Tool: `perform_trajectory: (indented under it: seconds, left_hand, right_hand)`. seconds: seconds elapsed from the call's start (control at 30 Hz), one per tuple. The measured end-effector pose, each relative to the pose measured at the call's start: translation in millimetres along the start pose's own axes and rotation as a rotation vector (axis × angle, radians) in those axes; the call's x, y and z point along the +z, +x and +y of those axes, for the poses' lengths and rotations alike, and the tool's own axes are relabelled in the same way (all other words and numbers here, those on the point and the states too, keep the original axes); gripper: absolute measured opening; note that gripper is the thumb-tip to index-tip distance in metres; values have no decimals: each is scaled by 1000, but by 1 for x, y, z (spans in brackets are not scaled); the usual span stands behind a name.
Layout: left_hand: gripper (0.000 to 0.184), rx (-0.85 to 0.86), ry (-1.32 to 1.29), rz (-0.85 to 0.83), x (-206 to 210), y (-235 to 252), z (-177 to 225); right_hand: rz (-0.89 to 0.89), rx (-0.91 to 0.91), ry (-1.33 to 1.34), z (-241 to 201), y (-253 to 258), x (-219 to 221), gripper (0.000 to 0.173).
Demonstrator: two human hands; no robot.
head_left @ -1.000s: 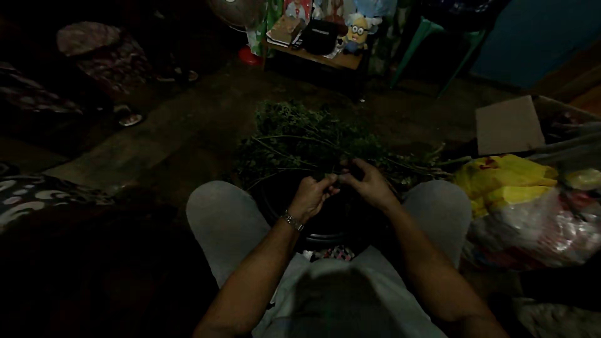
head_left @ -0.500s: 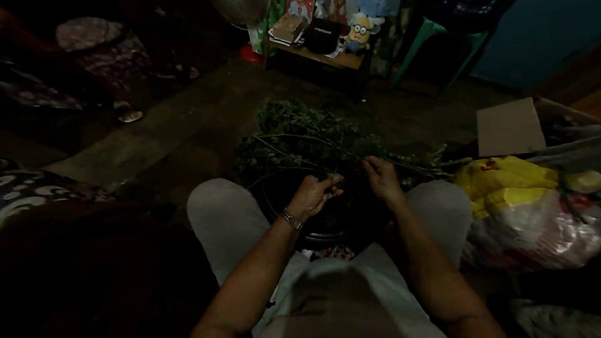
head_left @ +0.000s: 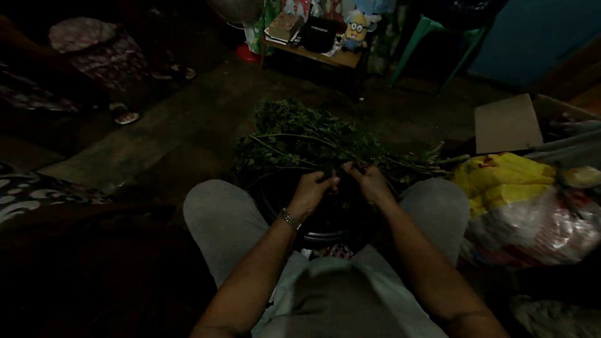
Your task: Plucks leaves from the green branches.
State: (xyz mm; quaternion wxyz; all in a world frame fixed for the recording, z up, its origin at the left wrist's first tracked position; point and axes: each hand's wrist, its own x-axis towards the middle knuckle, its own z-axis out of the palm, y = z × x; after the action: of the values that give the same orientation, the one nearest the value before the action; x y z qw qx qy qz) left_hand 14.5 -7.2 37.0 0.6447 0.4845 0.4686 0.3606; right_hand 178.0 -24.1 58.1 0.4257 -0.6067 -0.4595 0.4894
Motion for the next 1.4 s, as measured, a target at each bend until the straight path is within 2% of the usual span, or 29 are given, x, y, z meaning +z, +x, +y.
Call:
perform_trajectory:
  seconds: [0.17,0.3,0.43,0.5,0.57,0.67,0.73,0.83,0.9,0.97,1.07,1.13,1.27,1.4]
  left_hand:
    - [10,42,4,78,-2,3,-2]
    - [13,139,59,76,-5,5,-8]
    - [15,169,82,58,-8,6,-9]
    - [16,171,78,52,-8,6,-9]
    - [17,173,88,49,-10,6,-8]
    - [17,183,138,50,-10,5,-5]
    - [15,260,255,43,-12,3,-5]
    - [14,469,459,12,-15,6,-13]
    - [15,538,523,4,-16,8,-16]
    - [15,539,514,24,-17,8,-15]
    - [14,533,481,106,-19,10,-14]
    - [15,487,484,135,-20,10,-14]
    - [13,425,493,156,-21,8,-12]
    - [14,390,491,109,-20,6,-6]
  right_hand:
    - [26,-42,103,6,2,2,15]
    - [33,18,-5,-5,-6,4,21]
    - [-111,-3,-81,-1,-3,0,30]
    - [-218,-14,-144,-6,-6,-7,29]
    - [-228,-143,-94,-4,-10,-12,24]
    - [26,-592,37,13,-8,-15,18]
    - [209,-837,-83,17,-1,-17,18]
    - [360,-988,-445,20,10,-22,29]
    - [359,-933,-630,21,12,-24,34]
    - [241,-704,-719,17,7,-24,36]
    - [35,-334,-629,7,2,-21,34]
    - [18,-260,-626,5,-1,-15,31]
    - [-55,-271,-680,6,-2,-10,27]
    - [-178,-158,-542,-3,-3,-15,21]
